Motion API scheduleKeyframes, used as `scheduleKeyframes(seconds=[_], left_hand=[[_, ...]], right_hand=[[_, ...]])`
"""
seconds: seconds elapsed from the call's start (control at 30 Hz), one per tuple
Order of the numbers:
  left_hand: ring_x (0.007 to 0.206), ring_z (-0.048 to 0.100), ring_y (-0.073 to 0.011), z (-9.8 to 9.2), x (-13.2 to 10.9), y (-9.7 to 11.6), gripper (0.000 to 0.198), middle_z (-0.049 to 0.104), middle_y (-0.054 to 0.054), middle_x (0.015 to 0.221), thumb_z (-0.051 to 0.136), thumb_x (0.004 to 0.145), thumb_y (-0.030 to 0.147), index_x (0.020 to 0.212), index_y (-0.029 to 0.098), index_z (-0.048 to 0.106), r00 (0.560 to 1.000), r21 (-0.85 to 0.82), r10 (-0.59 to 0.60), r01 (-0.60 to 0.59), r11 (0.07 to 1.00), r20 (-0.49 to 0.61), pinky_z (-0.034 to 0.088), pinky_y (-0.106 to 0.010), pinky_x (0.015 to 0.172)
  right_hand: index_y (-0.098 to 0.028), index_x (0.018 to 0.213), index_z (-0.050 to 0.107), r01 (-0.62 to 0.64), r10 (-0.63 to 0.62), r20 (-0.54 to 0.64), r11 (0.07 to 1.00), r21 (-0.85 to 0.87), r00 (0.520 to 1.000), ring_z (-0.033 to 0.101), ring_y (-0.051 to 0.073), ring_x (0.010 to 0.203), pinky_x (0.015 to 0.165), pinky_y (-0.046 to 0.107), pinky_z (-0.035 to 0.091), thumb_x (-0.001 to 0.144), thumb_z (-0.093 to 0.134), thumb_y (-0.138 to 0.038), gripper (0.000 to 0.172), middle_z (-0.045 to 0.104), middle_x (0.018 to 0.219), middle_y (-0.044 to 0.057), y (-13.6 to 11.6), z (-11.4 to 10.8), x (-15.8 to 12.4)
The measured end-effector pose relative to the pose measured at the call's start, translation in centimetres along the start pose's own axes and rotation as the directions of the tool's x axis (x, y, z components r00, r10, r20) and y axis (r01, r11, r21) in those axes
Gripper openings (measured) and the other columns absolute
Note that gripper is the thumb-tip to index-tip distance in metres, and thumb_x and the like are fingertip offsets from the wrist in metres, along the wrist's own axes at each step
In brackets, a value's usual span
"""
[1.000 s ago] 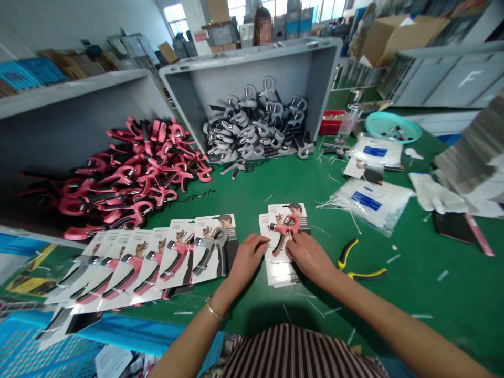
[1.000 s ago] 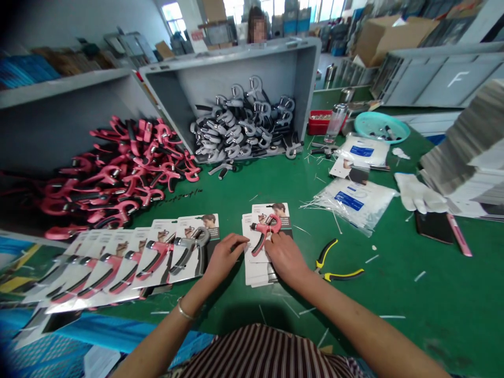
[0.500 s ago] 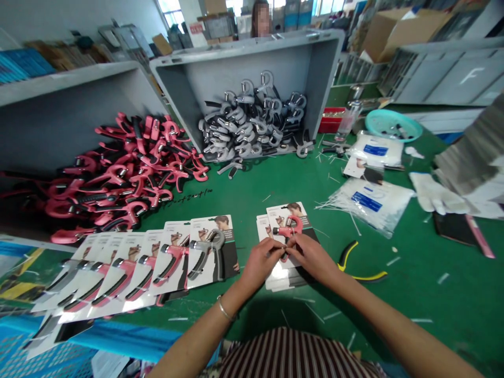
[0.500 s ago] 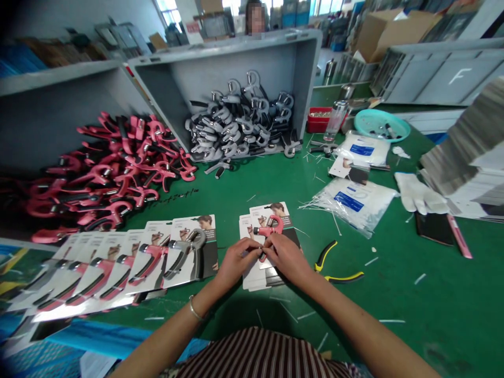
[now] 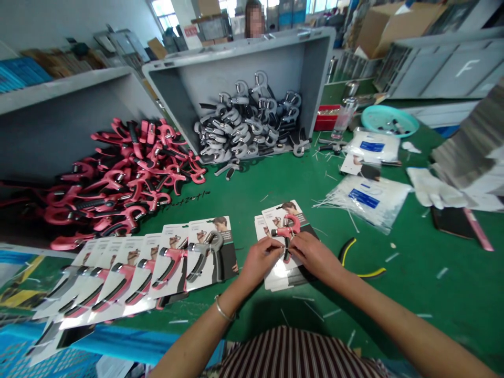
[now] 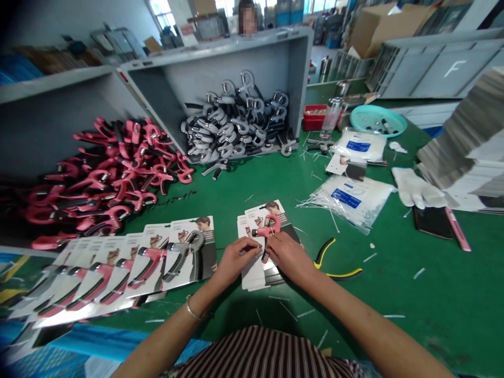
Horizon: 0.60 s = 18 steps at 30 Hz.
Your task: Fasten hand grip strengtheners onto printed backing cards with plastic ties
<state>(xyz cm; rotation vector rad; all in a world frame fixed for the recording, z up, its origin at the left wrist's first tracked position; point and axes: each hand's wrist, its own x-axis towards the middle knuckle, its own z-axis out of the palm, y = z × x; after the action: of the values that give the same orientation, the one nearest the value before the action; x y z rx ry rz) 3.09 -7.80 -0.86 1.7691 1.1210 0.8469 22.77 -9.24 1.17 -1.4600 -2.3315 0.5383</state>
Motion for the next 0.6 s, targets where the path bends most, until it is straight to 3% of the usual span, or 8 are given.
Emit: scheduleKeyframes(seconds=[0.37, 0.6], left_hand=[[0.082, 0.063, -0.0159, -0.3, 0.0, 0.2, 0.008, 0.07, -0.002, 0.084, 0.062, 0.086, 0.018, 0.085, 0.02, 0.07, 1.0, 0.072, 0.01, -0.012, 0.997, 0.028, 0.045, -0.025, 0.078], [0.086, 0.06, -0.0196, -0.7, 0.8, 1.1, 0.01, 0.066, -0.006, 0.087, 0.058, 0.089, 0.021, 0.083, 0.018, 0.065, 0.983, 0.391, 0.077, -0.137, 0.91, 0.165, 0.044, -0.03, 0.082]], right_hand=[[-0.018, 0.084, 0.06, 0.033, -0.033, -0.02, 0.999, -0.007, 0.999, 0.057, 0.022, 0.089, 0.08, 0.033, 0.047, 0.095, 0.053, -0.019, 0.013, 0.062, 0.091, 0.008, -0.2, 0.0, 0.0], [-0.017, 0.087, 0.06, 0.137, -0.136, -0.073, 0.991, 0.008, 0.988, 0.058, 0.023, 0.094, 0.086, 0.036, 0.049, 0.095, 0.051, -0.017, 0.012, 0.063, 0.098, 0.011, -0.2, 0.3, 0.8]])
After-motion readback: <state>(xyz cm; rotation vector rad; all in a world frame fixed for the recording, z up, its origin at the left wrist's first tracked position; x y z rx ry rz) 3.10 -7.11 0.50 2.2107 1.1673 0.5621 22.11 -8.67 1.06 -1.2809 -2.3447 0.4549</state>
